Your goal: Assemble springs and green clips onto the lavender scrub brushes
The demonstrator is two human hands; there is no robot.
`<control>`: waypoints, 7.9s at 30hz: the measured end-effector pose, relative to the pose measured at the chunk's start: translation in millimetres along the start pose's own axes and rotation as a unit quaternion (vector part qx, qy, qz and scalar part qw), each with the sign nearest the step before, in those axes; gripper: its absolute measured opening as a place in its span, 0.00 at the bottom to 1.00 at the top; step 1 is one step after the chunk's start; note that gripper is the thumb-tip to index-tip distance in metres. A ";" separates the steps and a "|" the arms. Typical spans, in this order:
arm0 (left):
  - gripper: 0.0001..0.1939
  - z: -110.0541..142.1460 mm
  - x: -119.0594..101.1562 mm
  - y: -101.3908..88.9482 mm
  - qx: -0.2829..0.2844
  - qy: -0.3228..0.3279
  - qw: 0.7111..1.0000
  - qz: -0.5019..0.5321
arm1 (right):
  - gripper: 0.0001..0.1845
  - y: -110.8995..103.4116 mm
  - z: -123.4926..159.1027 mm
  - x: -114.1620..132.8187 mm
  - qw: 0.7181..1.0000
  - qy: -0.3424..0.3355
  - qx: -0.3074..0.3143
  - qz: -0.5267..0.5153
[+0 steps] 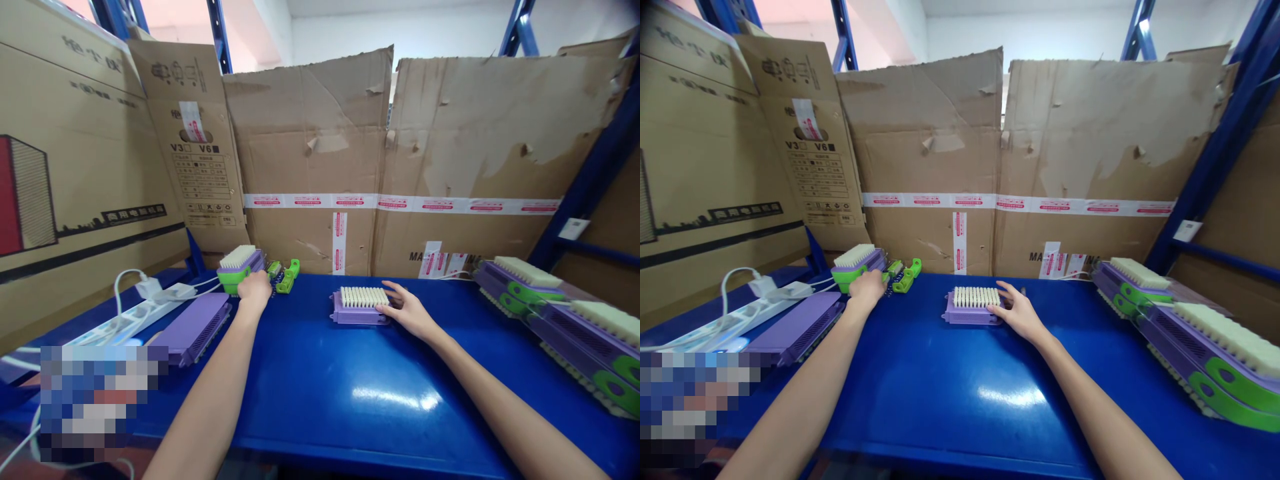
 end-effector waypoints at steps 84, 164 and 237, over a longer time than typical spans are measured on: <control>0.20 9.2 -3.5 -25.9 -0.168 -0.047 0.983 0.057 | 0.40 -2.1 -1.0 -4.5 1.000 -0.002 -0.001 0.006; 0.21 17.9 -12.2 -34.4 -0.232 0.110 0.966 0.041 | 0.41 -4.3 -2.9 -6.4 1.000 0.007 0.001 0.001; 0.16 17.9 -7.4 -49.9 -0.083 0.069 0.994 0.028 | 0.44 -3.0 -1.1 -2.3 1.000 0.027 -0.005 -0.003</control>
Point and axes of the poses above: each hand's wrist, its own z-axis away from the middle knuckle, its own y-axis out of the palm, x = y × z, the point moved 4 cm from there along -z, towards the middle knuckle, and after that the axes turned 2 degrees about -z, right-handed, at the moved point
